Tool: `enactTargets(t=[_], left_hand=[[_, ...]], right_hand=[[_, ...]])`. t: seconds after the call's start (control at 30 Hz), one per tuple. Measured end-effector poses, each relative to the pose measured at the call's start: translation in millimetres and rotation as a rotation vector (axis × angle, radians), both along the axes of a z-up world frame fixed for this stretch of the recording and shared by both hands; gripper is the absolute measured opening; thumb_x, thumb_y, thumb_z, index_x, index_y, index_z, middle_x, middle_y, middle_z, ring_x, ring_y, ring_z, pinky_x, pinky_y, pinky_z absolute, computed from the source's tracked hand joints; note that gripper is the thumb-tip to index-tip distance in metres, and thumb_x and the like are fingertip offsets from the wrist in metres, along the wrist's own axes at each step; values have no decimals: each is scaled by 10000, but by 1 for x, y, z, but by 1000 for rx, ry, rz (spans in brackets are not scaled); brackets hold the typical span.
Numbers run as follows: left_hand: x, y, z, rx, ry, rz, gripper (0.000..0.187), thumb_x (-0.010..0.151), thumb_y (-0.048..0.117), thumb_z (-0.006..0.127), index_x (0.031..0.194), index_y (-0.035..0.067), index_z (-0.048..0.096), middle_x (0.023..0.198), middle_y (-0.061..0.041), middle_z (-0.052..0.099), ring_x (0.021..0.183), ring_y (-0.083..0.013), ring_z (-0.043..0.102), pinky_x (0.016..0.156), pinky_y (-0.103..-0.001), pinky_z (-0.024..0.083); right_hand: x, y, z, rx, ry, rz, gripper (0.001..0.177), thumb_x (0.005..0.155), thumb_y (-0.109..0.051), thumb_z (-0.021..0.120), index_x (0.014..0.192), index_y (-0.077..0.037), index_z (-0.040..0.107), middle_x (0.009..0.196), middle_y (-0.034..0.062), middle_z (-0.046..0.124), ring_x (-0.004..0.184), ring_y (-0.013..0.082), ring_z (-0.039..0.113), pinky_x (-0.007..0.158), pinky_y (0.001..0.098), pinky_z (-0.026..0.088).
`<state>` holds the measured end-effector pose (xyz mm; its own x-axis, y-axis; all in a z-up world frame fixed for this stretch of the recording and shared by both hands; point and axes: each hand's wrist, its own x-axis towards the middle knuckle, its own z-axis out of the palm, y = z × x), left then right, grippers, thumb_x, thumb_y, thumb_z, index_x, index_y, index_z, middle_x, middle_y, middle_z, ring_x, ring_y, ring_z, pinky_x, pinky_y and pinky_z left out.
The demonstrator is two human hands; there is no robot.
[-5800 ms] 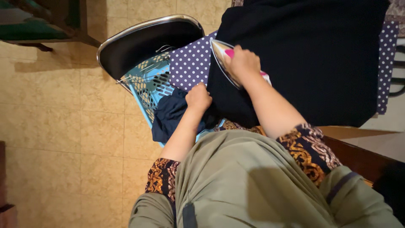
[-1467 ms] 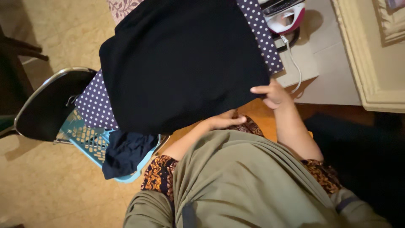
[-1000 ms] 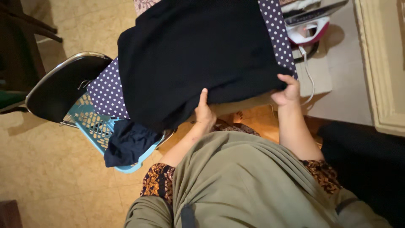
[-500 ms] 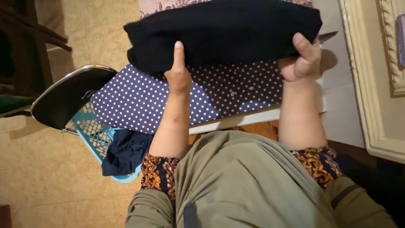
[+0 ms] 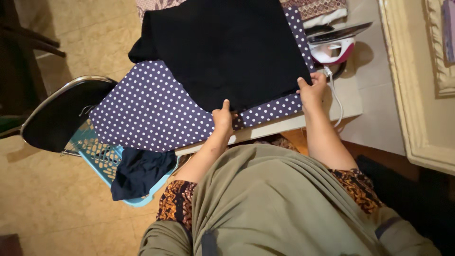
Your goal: The person irons a black garment on a polka-dotted ironing board, repeatedly smoothing the fabric with an electric iron. After finishing, the person places the garment on a hanger and sets it aside.
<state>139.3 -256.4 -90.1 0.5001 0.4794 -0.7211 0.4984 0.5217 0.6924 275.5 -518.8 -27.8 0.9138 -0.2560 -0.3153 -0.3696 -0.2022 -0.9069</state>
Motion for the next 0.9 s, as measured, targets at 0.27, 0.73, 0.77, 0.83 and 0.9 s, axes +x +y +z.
enactTargets(t=[0.27,0.73,0.77,0.83,0.9], left_hand=[[21,-62,45,-145,-203,-604,210,969,142,559,1074,11,685,907,-90,767,722,-152,714,609,-278,556],[81,-112,101,658,-447,-1209,211,931,166,664,1114,77,721,965,-122,765,889,-254,742,830,-368,577],[82,-110,102,809,-522,-1180,236,885,157,691,1107,80,715,1019,-132,743,948,-293,708,867,-398,554],[79,-100,104,1107,-667,-1106,307,793,138,744,1093,87,704,1128,-154,700,1067,-371,638,941,-458,506],[74,-86,109,1266,-631,-1081,412,730,114,747,1137,91,684,1187,-143,650,1125,-361,596,959,-460,484]], right_hand=[[-2,-19,-39,-279,-324,-209,559,878,-63,837,1305,-54,477,1181,129,510,998,207,575,885,314,522],[94,-50,-90,557,-462,-159,473,880,131,712,1292,-39,555,1160,49,613,1061,154,604,985,284,496],[98,-48,-89,616,-478,-147,451,879,142,714,1273,-30,576,1127,57,607,1033,162,601,971,290,507],[101,-50,-80,509,-458,-117,403,886,118,719,1238,-28,588,1091,41,636,987,155,623,925,291,527],[98,-52,-50,352,-462,-28,338,913,76,730,1206,-31,600,1058,36,657,950,154,637,888,298,542]])
